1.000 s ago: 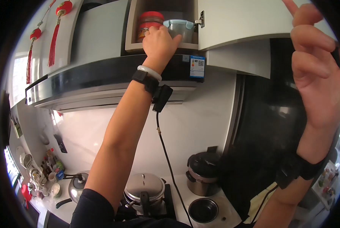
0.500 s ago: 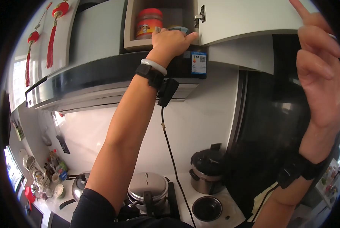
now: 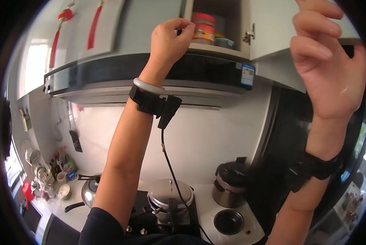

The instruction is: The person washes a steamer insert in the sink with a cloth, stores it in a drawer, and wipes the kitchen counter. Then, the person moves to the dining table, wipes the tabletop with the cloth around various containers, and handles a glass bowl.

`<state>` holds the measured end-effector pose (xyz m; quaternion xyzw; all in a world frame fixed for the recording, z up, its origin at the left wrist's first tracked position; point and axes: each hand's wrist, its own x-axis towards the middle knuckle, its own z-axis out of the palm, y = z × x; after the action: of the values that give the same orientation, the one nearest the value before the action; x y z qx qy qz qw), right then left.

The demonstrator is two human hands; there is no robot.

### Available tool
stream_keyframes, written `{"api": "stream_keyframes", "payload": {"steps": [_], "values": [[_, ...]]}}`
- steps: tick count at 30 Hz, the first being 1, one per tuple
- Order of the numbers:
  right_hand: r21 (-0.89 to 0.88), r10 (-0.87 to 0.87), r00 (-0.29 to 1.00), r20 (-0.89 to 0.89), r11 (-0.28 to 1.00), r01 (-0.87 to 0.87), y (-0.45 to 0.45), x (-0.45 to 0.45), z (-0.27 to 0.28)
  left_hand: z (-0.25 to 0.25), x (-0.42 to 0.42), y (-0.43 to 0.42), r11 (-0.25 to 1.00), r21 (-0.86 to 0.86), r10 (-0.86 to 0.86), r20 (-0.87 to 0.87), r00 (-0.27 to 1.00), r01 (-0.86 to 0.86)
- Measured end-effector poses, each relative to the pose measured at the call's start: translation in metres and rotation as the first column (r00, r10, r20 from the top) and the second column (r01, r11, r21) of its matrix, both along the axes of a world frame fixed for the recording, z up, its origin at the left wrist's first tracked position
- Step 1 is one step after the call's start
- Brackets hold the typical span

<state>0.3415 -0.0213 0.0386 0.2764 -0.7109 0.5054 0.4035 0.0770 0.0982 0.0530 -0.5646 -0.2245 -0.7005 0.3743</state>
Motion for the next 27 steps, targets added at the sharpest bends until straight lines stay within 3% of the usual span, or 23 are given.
{"api": "stream_keyframes", "payload": {"steps": [3,6,8,12,14,15,17,19,22,27], "values": [[-0.019,0.041,0.999,0.000,0.999,-0.041,-0.006,-0.047,0.001,-0.002,-0.025,-0.019,0.997,0.003,-0.071,0.021,0.997,0.071],[-0.082,0.042,0.999,0.000,0.996,-0.042,-0.005,-0.099,-0.002,-0.007,-0.050,-0.039,0.999,0.022,-0.034,0.039,0.999,0.033],[0.016,0.039,0.996,0.080,0.999,-0.040,0.005,-0.127,-0.003,-0.010,-0.064,-0.051,1.000,0.024,-0.004,0.048,0.999,0.003],[-0.170,0.039,0.997,0.065,0.985,-0.027,0.037,-0.185,0.000,-0.024,-0.090,-0.071,0.997,-0.022,0.072,0.092,0.993,-0.070],[-0.198,-0.201,0.977,0.070,0.957,0.211,0.048,-0.209,0.000,-0.031,-0.105,-0.084,0.965,-0.210,0.199,0.194,0.961,-0.157],[-0.204,-0.190,0.979,0.072,0.958,0.200,0.049,-0.217,-0.001,-0.035,-0.115,-0.089,0.962,-0.216,0.210,0.193,0.958,-0.167],[-0.254,-0.469,0.865,0.178,0.827,0.501,0.049,-0.231,-0.003,-0.040,-0.135,-0.098,0.845,-0.511,0.315,0.236,0.919,-0.158],[-0.251,-0.523,0.824,0.216,0.786,0.565,0.057,-0.242,0.001,-0.049,-0.155,-0.102,0.838,-0.515,0.334,0.220,0.917,-0.181],[-0.157,-0.720,0.637,0.274,0.620,0.769,0.072,-0.255,0.002,-0.062,-0.173,-0.107,0.802,-0.571,0.340,0.192,0.921,-0.177],[-0.274,-0.694,0.669,0.264,0.611,0.742,0.093,-0.283,0.005,-0.087,-0.191,-0.125,0.829,-0.514,0.337,0.141,0.931,-0.222]]}}
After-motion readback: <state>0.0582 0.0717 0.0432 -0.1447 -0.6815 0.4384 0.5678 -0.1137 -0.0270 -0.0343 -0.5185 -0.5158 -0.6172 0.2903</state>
